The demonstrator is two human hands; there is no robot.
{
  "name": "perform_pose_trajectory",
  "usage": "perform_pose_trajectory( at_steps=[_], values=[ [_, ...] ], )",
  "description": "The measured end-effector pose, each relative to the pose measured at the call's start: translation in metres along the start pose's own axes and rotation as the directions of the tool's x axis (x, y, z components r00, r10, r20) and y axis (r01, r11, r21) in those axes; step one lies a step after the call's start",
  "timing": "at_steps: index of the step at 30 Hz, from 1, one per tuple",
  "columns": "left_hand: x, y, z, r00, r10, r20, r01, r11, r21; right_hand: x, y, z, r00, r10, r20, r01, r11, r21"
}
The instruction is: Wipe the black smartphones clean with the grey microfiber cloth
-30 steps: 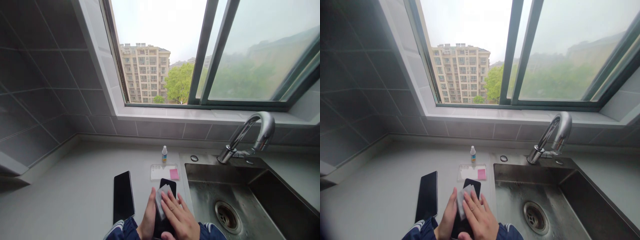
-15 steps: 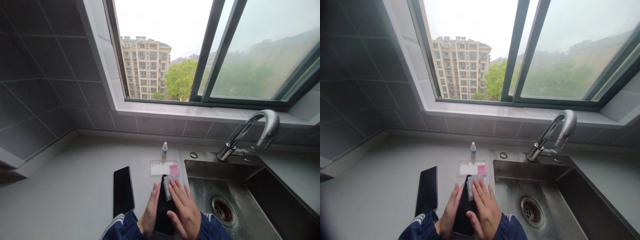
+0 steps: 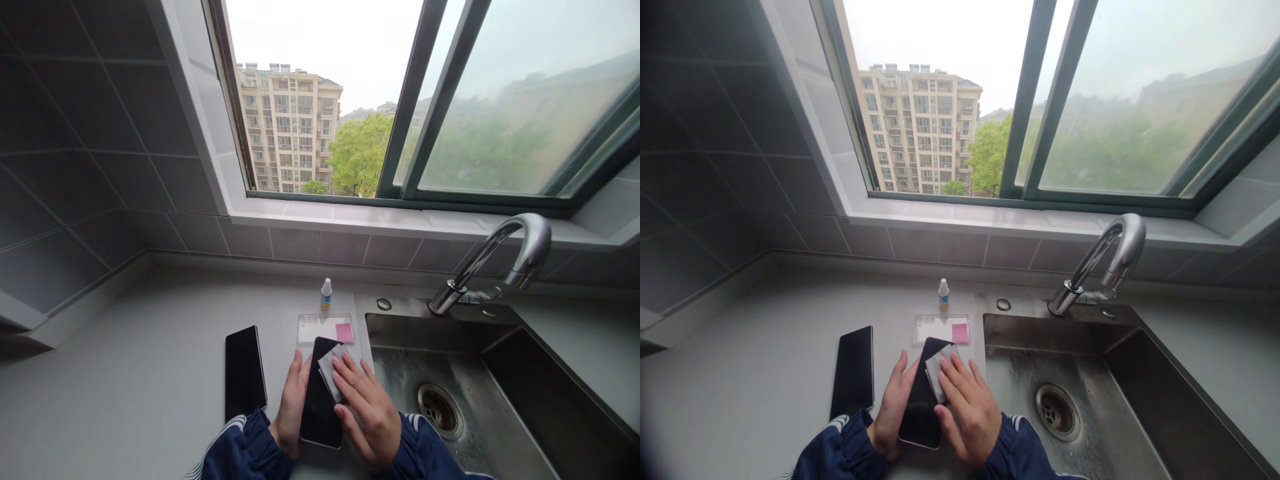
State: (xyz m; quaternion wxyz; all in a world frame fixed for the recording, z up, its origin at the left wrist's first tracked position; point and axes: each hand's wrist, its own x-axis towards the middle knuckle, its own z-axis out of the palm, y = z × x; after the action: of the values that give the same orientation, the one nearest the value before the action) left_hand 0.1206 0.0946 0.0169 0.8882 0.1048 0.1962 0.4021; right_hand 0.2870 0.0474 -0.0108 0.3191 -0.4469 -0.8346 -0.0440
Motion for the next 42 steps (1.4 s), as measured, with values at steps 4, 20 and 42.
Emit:
perform_pose_trajectory(
  at_steps=[4,20,42],
  values=[
    [-0.003,-0.001,0.005,0.999,0.030,-0.032,-0.029,1.000,0.012,0.001,-0.010,-0.007,0.997,-0.059,-0.051,0.068,0.977,0.204],
    [-0.001,-0.010,-0.010,0.983,0.132,0.128,-0.152,0.975,0.162,-0.001,0.001,0.006,0.989,0.151,0.010,-0.150,0.988,-0.044],
    [-0.006,0.000,-0.002,0.996,0.057,-0.065,-0.058,0.998,-0.017,0.005,-0.039,-0.008,0.986,-0.161,-0.038,0.165,0.957,0.237]
  ],
)
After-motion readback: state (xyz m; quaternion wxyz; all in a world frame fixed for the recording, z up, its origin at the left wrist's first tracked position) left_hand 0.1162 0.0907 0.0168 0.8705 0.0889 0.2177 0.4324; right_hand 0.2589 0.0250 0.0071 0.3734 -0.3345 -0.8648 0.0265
